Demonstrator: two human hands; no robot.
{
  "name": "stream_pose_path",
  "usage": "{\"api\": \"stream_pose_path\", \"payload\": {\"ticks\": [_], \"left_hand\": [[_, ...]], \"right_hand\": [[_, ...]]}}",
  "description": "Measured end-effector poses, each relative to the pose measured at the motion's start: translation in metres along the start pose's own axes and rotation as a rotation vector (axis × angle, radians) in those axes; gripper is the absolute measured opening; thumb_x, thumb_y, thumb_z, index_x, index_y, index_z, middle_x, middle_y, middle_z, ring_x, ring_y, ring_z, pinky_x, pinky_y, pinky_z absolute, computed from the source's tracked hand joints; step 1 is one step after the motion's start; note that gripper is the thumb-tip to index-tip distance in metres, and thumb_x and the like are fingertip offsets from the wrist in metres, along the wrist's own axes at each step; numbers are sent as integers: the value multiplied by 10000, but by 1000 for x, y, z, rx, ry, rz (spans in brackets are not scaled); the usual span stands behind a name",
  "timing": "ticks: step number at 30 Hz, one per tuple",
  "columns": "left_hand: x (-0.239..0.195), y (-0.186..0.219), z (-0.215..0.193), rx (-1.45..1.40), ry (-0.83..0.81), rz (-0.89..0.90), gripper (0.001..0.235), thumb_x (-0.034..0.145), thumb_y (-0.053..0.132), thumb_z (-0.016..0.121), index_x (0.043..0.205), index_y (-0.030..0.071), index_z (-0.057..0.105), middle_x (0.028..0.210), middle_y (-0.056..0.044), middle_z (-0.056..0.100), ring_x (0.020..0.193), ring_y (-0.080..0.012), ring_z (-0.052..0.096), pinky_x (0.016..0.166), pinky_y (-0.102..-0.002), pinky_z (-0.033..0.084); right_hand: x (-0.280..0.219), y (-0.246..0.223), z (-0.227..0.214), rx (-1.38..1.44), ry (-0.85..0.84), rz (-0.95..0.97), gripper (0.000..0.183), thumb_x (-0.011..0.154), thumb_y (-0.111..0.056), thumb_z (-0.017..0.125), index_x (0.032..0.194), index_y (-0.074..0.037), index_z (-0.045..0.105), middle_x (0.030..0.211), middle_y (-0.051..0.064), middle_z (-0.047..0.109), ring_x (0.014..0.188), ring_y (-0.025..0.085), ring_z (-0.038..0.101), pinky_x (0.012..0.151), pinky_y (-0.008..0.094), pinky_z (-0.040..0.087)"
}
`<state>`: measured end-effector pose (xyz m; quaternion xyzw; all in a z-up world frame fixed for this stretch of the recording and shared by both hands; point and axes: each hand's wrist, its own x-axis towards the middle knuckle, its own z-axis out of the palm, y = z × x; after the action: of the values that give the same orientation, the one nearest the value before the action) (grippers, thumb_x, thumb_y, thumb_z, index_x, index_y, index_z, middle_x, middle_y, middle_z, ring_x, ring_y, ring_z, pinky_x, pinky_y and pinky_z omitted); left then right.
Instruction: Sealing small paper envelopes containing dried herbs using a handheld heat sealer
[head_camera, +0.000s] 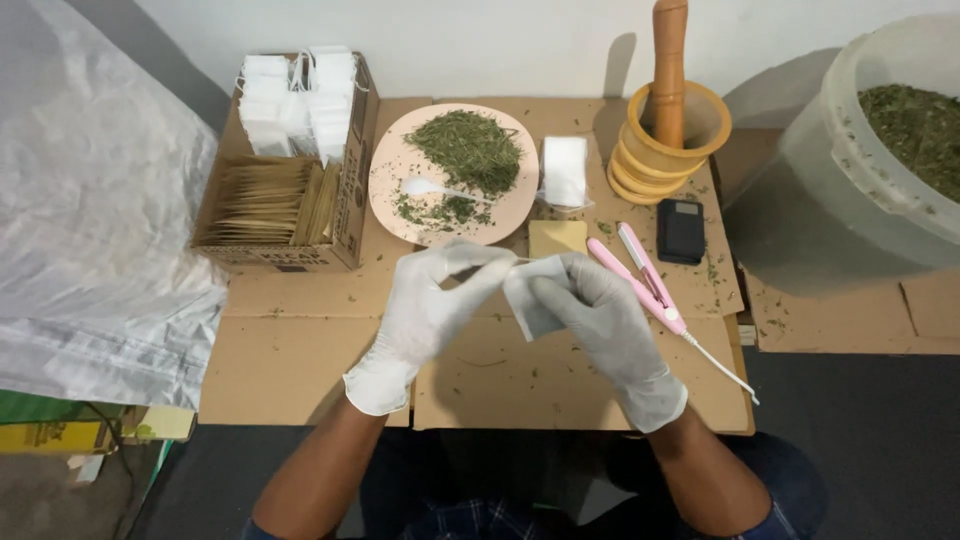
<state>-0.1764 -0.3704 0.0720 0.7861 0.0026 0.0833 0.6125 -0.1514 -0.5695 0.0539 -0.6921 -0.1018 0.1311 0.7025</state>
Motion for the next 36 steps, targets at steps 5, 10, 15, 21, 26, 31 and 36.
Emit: {"api": "stream_pose_path", "payload": {"ticks": [5,10,15,21,26,31,36], "left_hand": [[1,-17,2,-97,80,43,263,1038,332,788,1128,97,864,985,-136,872,971,-207,817,948,-425,669],[10,-54,16,-395,159,-103,315,1123,295,666,1210,11,771,1109,-174,836,1055,-259,797,978,-435,670],[7,-60,16,-571,419,-104,346,1178,304,522,1301,-9,604,1291,-189,655,1123,-362,802,952,-442,650],[-37,-88,14,-108,503,23,345,1170,342,596,1095,56,774,1081,-186,793,1145,-290,788,1051,-443,575],[-69,-53,33,-9,-30,204,156,1044,208,707,1159,103,696,1313,-117,713,1264,-254,658,1098,-410,506],[-66,-42,39,-126,-203,42,854,1053,434,648,1745,76,300,1825,-133,371,1689,-284,358,1342,-498,313],[-53,-46,52,-168,132,317,650,984,33,828,1597,76,615,1624,-206,648,1447,-335,675,1166,-468,579]], "right_hand": [[9,19,-15,-40,-17,-23,179,1059,-126,774,1201,-24,810,972,112,878,894,166,824,858,430,734],[16,22,-28,-87,-5,-54,216,1073,-142,760,1248,-25,809,993,135,875,934,186,818,889,463,722],[25,26,-35,-124,80,-105,159,1054,-69,766,1193,-34,834,870,123,843,852,179,805,836,409,705],[16,10,-23,-155,145,-92,143,1056,-97,787,1186,-48,819,784,79,782,782,130,742,803,341,681],[8,15,-18,-159,134,-191,56,1089,-94,693,1131,-73,723,871,23,692,774,103,657,698,280,640],[2,11,-19,-99,95,-162,97,1119,-101,673,1023,-102,673,805,-65,455,731,62,435,652,231,450],[-1,11,-21,-233,185,-132,121,1026,-56,802,1128,-122,806,846,29,797,849,117,715,903,369,647]]}}
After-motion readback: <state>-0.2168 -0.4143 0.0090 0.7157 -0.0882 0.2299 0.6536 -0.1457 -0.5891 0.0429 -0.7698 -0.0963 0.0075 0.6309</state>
